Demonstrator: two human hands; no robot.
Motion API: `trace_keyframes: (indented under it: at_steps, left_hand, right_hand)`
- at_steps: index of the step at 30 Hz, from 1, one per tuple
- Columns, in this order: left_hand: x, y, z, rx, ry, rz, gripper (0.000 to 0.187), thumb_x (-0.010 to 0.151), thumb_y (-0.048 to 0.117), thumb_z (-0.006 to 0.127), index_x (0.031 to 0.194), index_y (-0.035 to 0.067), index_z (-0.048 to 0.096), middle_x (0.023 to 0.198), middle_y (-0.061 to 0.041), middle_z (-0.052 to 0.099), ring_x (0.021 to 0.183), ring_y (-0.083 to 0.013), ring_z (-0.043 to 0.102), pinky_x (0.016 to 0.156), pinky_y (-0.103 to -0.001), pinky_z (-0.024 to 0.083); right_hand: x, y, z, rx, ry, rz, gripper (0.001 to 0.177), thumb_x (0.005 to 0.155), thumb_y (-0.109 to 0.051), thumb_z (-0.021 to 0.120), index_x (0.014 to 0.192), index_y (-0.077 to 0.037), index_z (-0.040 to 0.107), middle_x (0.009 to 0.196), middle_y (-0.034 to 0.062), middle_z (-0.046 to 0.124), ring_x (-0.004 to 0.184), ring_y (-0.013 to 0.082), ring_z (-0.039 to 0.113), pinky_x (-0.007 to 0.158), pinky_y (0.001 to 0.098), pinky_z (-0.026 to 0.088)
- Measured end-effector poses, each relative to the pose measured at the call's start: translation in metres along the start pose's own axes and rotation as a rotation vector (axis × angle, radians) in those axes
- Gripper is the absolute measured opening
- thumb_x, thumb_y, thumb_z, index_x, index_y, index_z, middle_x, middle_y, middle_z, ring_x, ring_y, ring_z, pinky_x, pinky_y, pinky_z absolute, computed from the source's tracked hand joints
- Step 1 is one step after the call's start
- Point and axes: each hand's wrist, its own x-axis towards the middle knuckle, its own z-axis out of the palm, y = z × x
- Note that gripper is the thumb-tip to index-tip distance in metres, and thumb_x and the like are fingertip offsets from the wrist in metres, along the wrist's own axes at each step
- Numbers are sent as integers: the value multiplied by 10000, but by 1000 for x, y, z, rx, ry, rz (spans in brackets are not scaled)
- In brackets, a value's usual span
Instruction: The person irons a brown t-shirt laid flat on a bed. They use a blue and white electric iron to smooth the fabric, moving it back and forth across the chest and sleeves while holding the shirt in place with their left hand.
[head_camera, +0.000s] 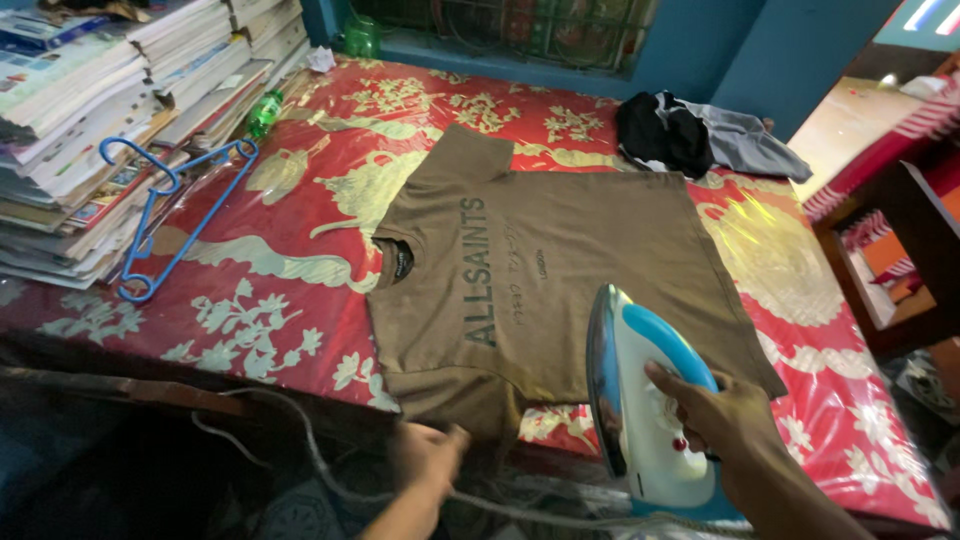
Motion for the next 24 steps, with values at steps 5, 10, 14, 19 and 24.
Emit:
trace_keyframes:
  at_steps: [5, 10, 14, 19, 24]
  left_hand:
    - [53, -21, -16, -25, 327, 359, 669, 562, 379, 960, 1019, 15, 633, 912, -176, 711, 805, -295, 683, 706, -400, 568]
    - [56, -41, -16, -405, -217, -107, 568, 631, 276, 926, 1071, 73, 630, 792, -95, 757, 592, -225, 685, 600, -373, 567]
    - [50, -68, -21, -297, -449, -288, 428, 794, 371, 870, 978, 81, 614, 749, -96, 728, 546, -168, 640, 515, -355, 513]
    - [59, -97, -24, -289, -496, -151, 340, 856, 414, 813, 913, 82, 769, 679, -60, 685, 542, -140, 609, 524, -315, 499]
    - [56, -88, -37, -247, -702, -138, 334, 886, 411, 768, 955, 84, 770, 787, -2, 768, 647, -108, 665, 647, -298, 546]
  right_hand:
    - [16, 13, 6, -65, -40, 0, 517, 762, -426, 894, 752, 8, 613, 594, 91, 529, 458, 206, 495, 445, 360, 394]
    - [44, 4, 13, -147, -100, 30, 543, 701, -451, 914, 754, 22, 654, 564, 105, 510, 446, 259, 541, 424, 402, 393]
    - [53, -17, 25, -439, -103, -76, 575, 704, -524, 897, 779, 24, 736, 569, 124, 616, 477, 239, 639, 458, 384, 495]
    - [55, -53, 55, -665, -232, -270, 633, 726, -572, 867, 792, 53, 786, 585, 135, 639, 466, 212, 649, 467, 375, 514]
    - [57, -89, 97, -742, -338, -449, 546, 696, -582, 829, 913, -81, 826, 623, 75, 707, 474, 198, 657, 492, 360, 544]
